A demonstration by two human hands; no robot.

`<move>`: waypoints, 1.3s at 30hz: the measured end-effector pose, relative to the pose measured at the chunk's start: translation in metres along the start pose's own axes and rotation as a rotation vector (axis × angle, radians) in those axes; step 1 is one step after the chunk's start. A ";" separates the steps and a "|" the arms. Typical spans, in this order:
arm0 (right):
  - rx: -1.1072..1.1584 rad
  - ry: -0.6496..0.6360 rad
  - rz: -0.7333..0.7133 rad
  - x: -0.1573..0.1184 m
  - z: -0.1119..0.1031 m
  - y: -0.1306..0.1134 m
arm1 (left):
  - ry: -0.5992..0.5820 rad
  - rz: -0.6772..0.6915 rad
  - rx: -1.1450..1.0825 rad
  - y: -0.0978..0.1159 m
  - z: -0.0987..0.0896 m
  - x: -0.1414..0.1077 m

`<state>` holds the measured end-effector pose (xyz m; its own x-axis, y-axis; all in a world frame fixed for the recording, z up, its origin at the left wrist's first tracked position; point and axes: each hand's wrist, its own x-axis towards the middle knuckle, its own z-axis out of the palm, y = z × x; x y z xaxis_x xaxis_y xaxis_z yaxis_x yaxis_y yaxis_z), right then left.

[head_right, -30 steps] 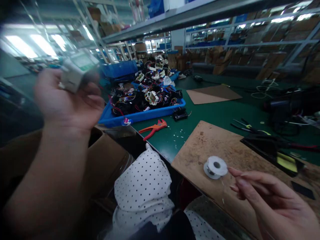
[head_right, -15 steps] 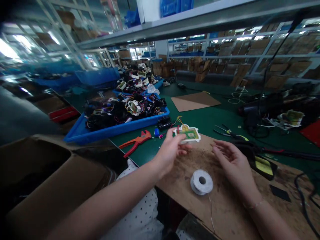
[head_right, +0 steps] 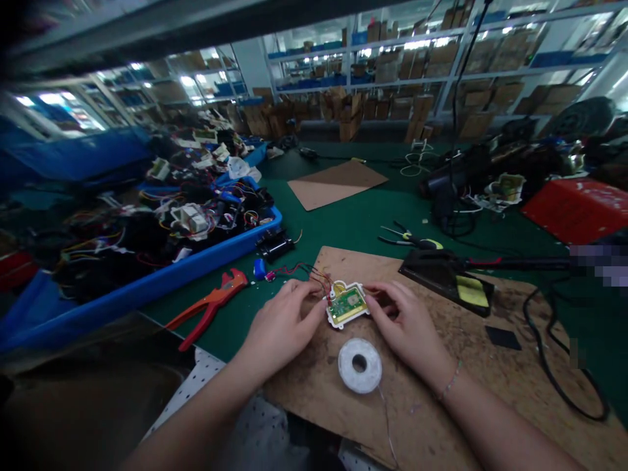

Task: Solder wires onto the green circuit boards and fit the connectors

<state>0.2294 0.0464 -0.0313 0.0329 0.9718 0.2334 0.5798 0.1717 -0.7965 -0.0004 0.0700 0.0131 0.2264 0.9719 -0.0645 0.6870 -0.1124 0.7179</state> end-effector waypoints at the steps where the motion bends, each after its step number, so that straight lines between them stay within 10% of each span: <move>1: -0.022 0.006 -0.031 0.001 0.000 0.000 | 0.030 0.040 0.147 0.001 -0.001 0.000; 12: -0.203 -0.123 -0.314 0.050 0.025 -0.022 | 0.169 0.315 0.283 0.000 0.006 0.006; 28: 0.206 -0.047 0.096 0.016 0.025 -0.015 | 0.048 0.369 0.391 -0.001 0.007 0.022; 39: 0.510 -0.023 0.145 0.011 0.034 -0.020 | -0.052 0.434 -0.177 0.004 0.010 0.037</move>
<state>0.1905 0.0590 -0.0315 0.0625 0.9937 0.0927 0.1004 0.0862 -0.9912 0.0178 0.1037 0.0070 0.5040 0.8308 0.2360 0.3940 -0.4643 0.7932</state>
